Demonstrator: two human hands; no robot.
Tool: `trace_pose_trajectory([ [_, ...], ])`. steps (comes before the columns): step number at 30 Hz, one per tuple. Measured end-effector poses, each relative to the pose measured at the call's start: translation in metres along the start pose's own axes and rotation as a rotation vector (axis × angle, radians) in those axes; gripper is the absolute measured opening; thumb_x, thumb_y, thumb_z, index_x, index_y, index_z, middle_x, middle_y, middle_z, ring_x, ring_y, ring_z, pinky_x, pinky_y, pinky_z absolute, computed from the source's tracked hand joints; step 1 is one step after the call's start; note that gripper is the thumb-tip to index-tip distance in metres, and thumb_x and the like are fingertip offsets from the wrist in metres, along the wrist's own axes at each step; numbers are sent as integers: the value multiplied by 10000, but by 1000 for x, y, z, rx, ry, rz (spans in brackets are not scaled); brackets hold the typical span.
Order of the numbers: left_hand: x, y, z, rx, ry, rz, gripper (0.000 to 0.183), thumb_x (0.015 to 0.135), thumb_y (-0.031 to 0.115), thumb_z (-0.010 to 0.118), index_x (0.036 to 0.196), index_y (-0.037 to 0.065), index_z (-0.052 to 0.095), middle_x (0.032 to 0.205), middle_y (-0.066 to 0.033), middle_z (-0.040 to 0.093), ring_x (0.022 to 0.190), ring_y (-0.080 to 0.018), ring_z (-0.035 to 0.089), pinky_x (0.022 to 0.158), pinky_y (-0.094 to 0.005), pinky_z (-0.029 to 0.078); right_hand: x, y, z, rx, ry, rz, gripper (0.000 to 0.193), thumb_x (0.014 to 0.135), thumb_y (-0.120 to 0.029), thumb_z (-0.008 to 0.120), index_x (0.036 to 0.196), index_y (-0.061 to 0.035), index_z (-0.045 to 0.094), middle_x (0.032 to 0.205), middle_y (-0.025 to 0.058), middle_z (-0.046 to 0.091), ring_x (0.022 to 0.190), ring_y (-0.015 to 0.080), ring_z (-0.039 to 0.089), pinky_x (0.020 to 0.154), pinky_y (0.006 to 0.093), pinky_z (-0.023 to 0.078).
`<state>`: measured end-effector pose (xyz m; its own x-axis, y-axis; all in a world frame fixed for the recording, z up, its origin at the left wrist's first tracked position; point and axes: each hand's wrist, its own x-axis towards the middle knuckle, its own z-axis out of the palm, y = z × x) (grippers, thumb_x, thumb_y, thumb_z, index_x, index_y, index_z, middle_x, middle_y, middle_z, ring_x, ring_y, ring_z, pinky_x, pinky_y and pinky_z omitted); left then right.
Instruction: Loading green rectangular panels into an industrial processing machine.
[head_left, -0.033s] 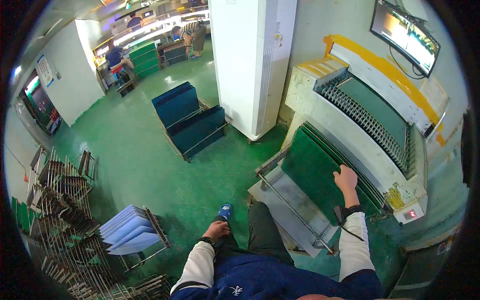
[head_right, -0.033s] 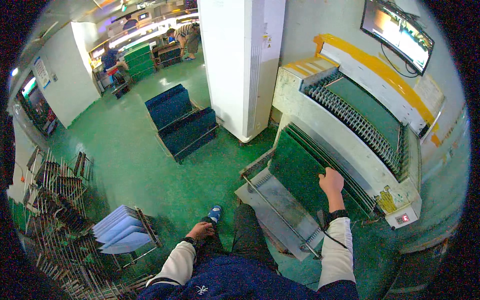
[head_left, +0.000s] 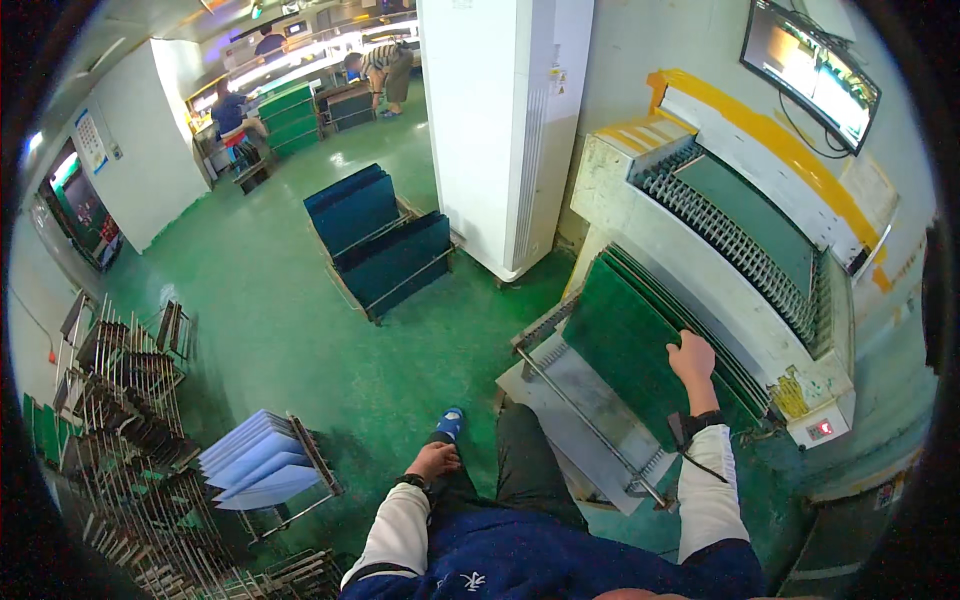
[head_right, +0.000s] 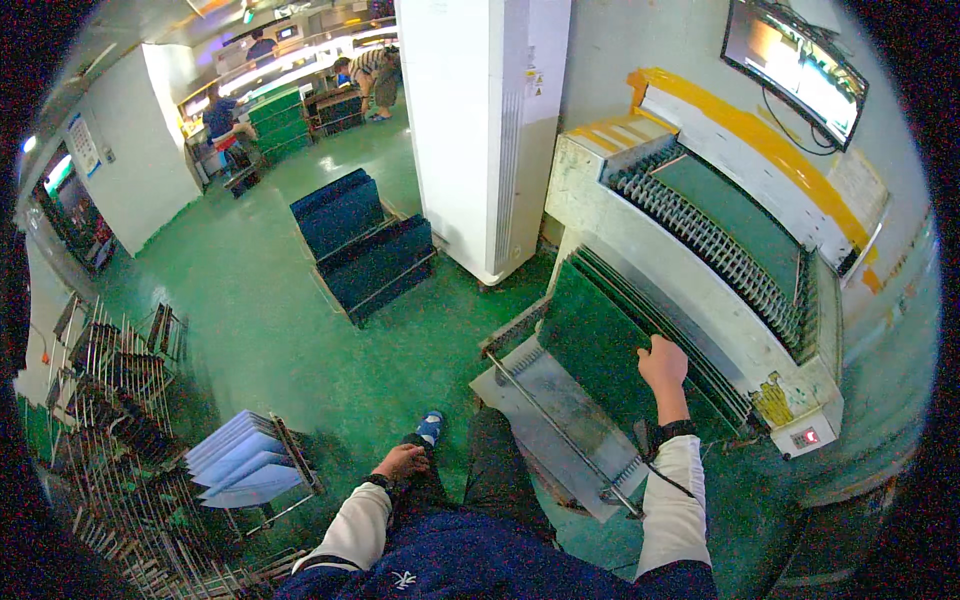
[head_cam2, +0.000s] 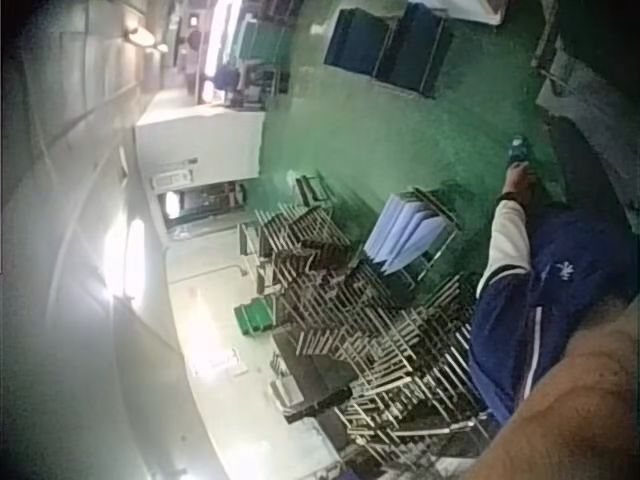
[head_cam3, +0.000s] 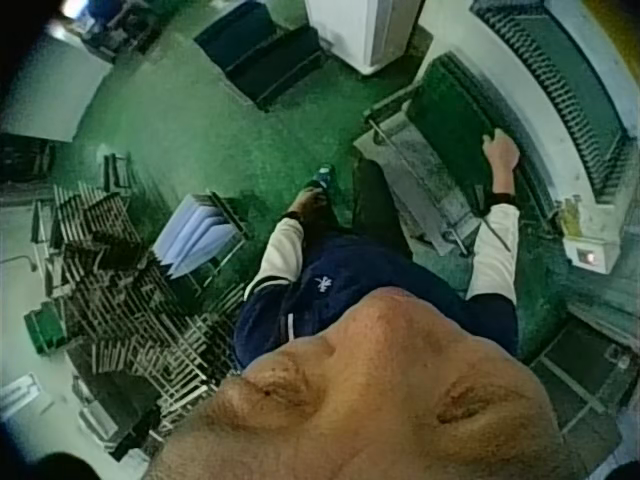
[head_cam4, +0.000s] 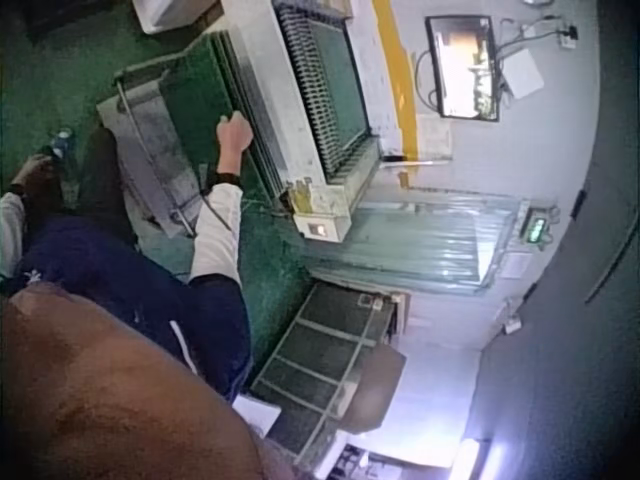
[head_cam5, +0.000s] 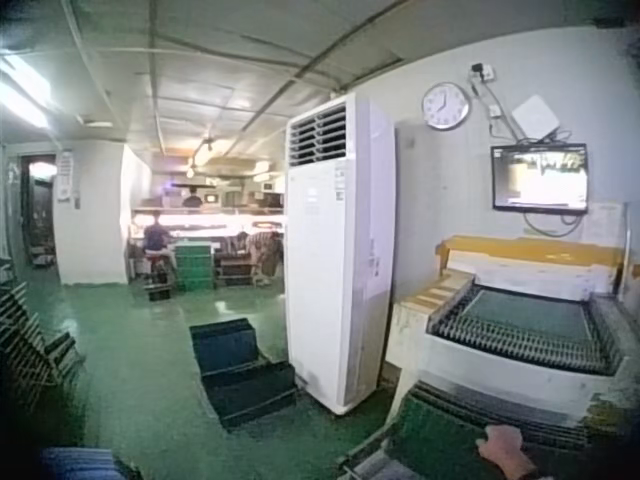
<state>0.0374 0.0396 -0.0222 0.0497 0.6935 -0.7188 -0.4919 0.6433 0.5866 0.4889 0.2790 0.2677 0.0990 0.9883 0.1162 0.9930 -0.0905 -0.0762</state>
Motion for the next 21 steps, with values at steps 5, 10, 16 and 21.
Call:
trace_pose_trajectory([
  [5, 4, -4, -2, -9, -5, 2, 219, 890, 189, 576, 992, 5, 517, 810, -120, 595, 710, -261, 638, 635, -358, 548, -1, 3, 4, -14, 62, -35, 301, 738, -304, 668, 818, -33, 566, 798, 179, 618, 804, 362, 601, 679, 462, 471],
  [10, 6, -4, -1, 12, 17, -3, 218, 896, 188, 571, 996, 1, 522, 810, -120, 598, 697, -259, 636, 625, -353, 544, 1, 7, 10, -15, 91, -36, 293, 732, -295, 670, 793, -32, 554, 766, 176, 611, 777, 362, 600, 659, 461, 468],
  [16, 9, -7, -7, -29, -27, 7, 224, 897, 182, 569, 1000, -12, 526, 809, -122, 597, 704, -250, 633, 634, -353, 544, 1, 5, 10, 6, 116, -53, 299, 733, -292, 674, 838, -29, 578, 790, 186, 619, 796, 362, 605, 671, 457, 474],
  [21, 2, 1, 6, 39, 22, -7, 232, 897, 185, 570, 1004, -15, 525, 830, -126, 598, 712, -247, 627, 646, -355, 545, -1, 6, 6, -20, 74, -12, 317, 735, -298, 680, 889, -35, 593, 818, 190, 627, 811, 363, 608, 683, 457, 478],
])
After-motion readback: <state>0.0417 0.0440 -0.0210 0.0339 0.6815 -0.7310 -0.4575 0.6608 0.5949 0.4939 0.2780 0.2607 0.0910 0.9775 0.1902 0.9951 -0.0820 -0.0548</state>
